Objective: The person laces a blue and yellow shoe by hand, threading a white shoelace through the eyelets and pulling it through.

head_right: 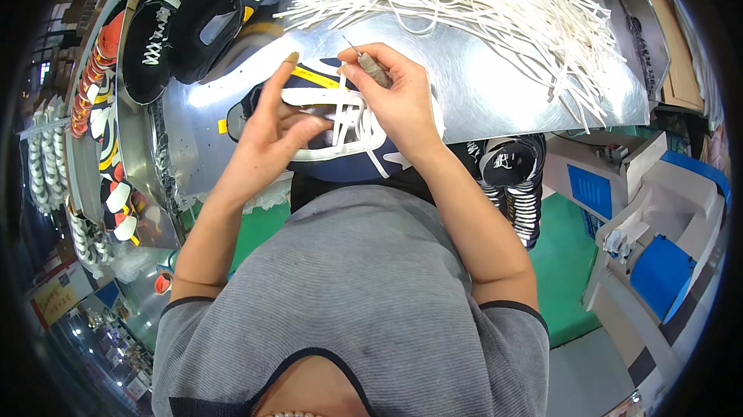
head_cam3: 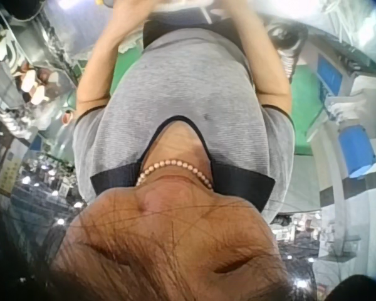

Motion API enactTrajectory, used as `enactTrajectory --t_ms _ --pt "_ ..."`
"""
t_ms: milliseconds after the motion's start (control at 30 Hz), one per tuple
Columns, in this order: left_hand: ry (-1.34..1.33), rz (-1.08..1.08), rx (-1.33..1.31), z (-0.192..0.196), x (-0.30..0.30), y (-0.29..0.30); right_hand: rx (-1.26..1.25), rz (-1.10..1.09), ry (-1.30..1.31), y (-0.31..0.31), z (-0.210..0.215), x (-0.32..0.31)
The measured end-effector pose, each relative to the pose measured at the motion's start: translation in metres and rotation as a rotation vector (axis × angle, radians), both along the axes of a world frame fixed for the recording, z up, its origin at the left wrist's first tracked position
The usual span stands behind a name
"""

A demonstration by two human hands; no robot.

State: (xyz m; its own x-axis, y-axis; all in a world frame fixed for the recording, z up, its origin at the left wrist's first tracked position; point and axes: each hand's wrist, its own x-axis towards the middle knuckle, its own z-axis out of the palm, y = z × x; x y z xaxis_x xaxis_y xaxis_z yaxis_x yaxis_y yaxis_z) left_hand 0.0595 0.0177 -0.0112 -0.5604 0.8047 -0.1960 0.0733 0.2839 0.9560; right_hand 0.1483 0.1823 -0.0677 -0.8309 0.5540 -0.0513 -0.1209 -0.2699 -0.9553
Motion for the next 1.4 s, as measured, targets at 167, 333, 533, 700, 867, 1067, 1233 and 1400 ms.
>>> enactTrajectory --t_ms 167,333,533,700,867,1067,1233,1400 --pt "0.227 -0.05 -0.088 -0.005 -0.006 -0.001 -0.007 -0.055 0.011 0.004 0.007 -0.012" --pt "0.323 -0.192 -0.178 0.0 -0.004 -0.003 0.011 -0.268 0.115 0.035 0.035 -0.036" --pt "0.022 -0.039 -0.139 0.008 -0.022 -0.009 0.016 0.126 -0.093 0.008 0.02 -0.009" --pt "0.286 0.111 -0.107 -0.007 -0.019 -0.007 0.187 0.23 -0.07 0.001 0.018 -0.013" --pt "0.392 0.268 -0.102 -0.019 -0.007 0.001 0.169 0.249 -0.17 -0.003 0.033 -0.01" --pt "0.343 0.278 -0.042 -0.02 -0.005 0.0 0.494 0.164 -0.25 -0.01 0.049 0.022" --pt "0.434 0.256 -0.04 -0.019 -0.005 -0.001 0.753 0.221 -0.27 -0.008 0.043 0.022" --pt "0.601 0.14 -0.027 -0.008 0.007 0.001 0.956 0.129 -0.288 -0.024 0.04 0.003"
